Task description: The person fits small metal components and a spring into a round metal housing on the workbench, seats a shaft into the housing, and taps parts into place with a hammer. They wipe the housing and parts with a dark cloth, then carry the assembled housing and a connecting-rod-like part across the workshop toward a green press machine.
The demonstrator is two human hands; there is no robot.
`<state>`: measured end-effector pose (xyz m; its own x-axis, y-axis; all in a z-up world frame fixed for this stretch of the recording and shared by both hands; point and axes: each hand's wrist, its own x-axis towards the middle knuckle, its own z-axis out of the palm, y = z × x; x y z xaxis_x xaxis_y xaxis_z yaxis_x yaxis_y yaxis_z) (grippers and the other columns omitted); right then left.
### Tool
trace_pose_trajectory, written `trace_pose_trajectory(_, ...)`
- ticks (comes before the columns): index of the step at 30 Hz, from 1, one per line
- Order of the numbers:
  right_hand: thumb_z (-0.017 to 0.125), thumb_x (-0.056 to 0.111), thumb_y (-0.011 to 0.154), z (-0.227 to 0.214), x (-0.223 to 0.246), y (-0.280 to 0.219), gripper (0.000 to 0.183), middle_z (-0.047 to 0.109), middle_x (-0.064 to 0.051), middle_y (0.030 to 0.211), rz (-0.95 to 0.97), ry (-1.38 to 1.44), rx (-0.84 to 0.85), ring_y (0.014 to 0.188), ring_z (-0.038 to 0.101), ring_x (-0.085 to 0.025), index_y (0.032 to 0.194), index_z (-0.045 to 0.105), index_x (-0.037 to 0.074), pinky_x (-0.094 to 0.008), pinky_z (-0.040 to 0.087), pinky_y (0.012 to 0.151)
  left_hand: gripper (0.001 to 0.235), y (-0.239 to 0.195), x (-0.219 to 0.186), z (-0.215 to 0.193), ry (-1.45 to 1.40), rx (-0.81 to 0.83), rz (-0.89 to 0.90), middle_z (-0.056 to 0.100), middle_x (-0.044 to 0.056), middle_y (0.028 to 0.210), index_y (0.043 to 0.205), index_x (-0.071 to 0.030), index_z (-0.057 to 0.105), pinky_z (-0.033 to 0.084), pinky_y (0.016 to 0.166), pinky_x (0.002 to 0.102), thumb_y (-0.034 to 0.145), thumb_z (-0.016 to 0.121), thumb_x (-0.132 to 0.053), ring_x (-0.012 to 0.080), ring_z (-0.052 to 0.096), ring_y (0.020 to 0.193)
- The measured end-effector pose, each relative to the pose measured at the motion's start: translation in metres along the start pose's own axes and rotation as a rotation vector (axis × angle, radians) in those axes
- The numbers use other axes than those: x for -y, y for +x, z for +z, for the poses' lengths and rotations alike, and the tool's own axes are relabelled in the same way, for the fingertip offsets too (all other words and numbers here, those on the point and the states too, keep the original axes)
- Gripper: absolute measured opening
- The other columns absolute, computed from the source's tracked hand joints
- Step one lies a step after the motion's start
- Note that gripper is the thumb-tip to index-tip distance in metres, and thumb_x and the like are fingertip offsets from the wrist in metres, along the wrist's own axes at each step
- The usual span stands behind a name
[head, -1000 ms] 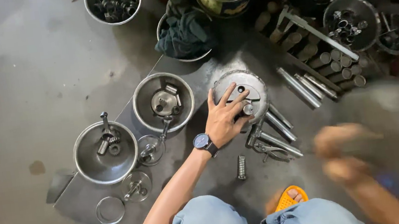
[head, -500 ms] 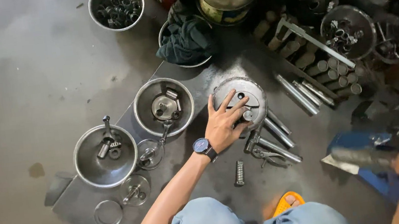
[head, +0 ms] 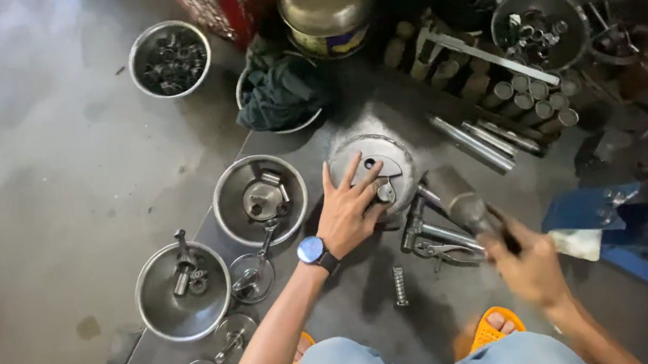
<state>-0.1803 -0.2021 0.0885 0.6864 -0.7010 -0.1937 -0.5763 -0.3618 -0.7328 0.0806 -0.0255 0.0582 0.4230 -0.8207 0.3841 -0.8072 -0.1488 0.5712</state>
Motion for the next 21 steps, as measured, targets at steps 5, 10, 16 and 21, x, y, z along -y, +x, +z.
trace_pose_trajectory(5, 0.08, 0.023, 0.088, 0.017, -0.09, 0.054, 0.032, 0.066, -0.019, 0.071, -0.08, -0.171, -0.212, 0.058, 0.06, -0.019, 0.109, 0.075, 0.0, -0.037, 0.05, 0.059, 0.038, 0.04, 0.007, 0.024, 0.081, 0.007, -0.097, 0.057, 0.01, 0.149, 0.09, -0.005, 0.065, 0.023, 0.122, 0.069, 0.084, 0.08, -0.039, 0.0351, 0.041, 0.148)
trace_pose_trajectory(10, 0.081, 0.022, 0.086, 0.041, -0.13, 0.108, 0.037, 0.072, -0.023, 0.082, -0.204, -0.241, -0.195, 0.066, 0.07, -0.032, 0.116, 0.076, 0.0, -0.041, 0.053, 0.063, 0.071, 0.032, 0.004, 0.002, 0.053, -0.034, -0.115, 0.047, 0.025, 0.149, 0.129, 0.004, 0.059, 0.025, 0.118, 0.06, 0.082, 0.082, -0.044, 0.0425, 0.04, 0.143)
trace_pose_trajectory(16, 0.081, 0.022, 0.087, 0.074, -0.148, 0.17, 0.035, 0.073, -0.017, 0.094, -0.575, -0.174, -0.14, 0.075, 0.072, -0.03, 0.114, 0.074, 0.002, -0.039, 0.058, 0.066, 0.083, 0.023, 0.017, 0.012, 0.11, -0.007, -0.078, 0.05, 0.02, 0.149, 0.135, 0.002, 0.052, 0.027, 0.124, 0.057, 0.075, 0.086, -0.045, 0.0372, 0.043, 0.145)
trace_pose_trajectory(21, 0.084, 0.018, 0.081, 0.086, -0.131, 0.18, 0.033, 0.068, -0.013, 0.091, -0.583, -0.327, -0.151, 0.086, 0.066, -0.032, 0.11, 0.077, 0.005, -0.043, 0.055, 0.075, 0.092, 0.032, 0.011, 0.002, 0.097, 0.025, -0.087, 0.05, 0.02, 0.147, 0.137, 0.001, 0.049, 0.025, 0.123, 0.059, 0.07, 0.088, -0.05, 0.039, 0.041, 0.144)
